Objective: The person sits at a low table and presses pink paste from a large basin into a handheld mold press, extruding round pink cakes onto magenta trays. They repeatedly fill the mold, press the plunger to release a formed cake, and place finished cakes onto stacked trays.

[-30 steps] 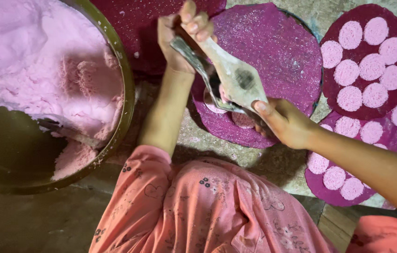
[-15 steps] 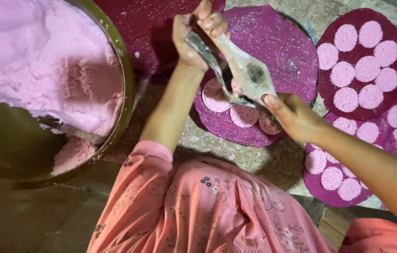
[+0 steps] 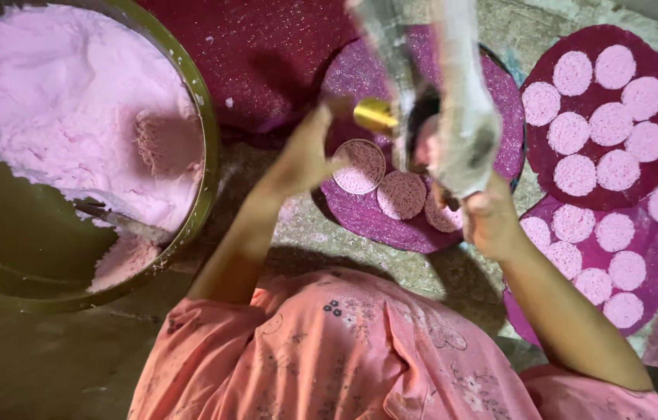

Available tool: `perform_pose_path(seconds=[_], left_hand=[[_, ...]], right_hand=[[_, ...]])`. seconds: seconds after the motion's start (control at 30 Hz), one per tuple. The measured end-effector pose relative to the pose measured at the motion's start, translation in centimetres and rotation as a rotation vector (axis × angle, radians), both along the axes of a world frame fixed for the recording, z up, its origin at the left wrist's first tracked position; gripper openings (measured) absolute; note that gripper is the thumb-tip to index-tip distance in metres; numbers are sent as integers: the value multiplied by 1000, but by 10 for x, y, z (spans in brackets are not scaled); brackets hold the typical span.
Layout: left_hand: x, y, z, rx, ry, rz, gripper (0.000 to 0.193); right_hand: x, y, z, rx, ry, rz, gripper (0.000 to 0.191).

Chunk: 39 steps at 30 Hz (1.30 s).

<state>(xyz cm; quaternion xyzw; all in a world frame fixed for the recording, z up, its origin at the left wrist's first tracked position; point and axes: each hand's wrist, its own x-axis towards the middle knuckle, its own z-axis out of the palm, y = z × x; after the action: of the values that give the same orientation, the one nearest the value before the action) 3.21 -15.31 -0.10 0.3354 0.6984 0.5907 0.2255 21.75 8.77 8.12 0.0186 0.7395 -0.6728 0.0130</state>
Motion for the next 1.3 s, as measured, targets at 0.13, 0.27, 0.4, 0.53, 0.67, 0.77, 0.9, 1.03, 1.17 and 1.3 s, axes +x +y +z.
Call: perform_pose_path(seconds=[0.13,0.27,0.4,0.53,0.67,0.77,0.9,1.03,1.17,1.3], left_hand=[[33,4,-5,-398,423,-78,121],[31,5,-8,-490,382,-93,124],[14,4,-3,-301,312,-79,124],[-16,22,11,-424,224,-17,126],[-41,36,8,-570,268,-24,122],[-47,42,-4,-507,398,-19,113],[-58,59,-7,198,-121,-25,99],[-65,80,12,1100,-963,-314,91],[-79,84,30,1352,-1015,-266,65],[-99,77,34,1400,-973,-147,58]], right_hand=[[6,1,3,-88,73,-138,102],[14,-1,2,-170,144,-213,105],[26,3,5,-246,133,-275,106],[32,3,8,-264,158,-310,114],[35,4,3,-245,125,-312,116],[36,16,-7,-196,88,-284,108],[18,44,-19,-52,-224,-80,83],[-25,57,-10,40,-663,128,79],[-80,57,28,394,-786,142,84],[-115,34,46,704,-583,169,87]])
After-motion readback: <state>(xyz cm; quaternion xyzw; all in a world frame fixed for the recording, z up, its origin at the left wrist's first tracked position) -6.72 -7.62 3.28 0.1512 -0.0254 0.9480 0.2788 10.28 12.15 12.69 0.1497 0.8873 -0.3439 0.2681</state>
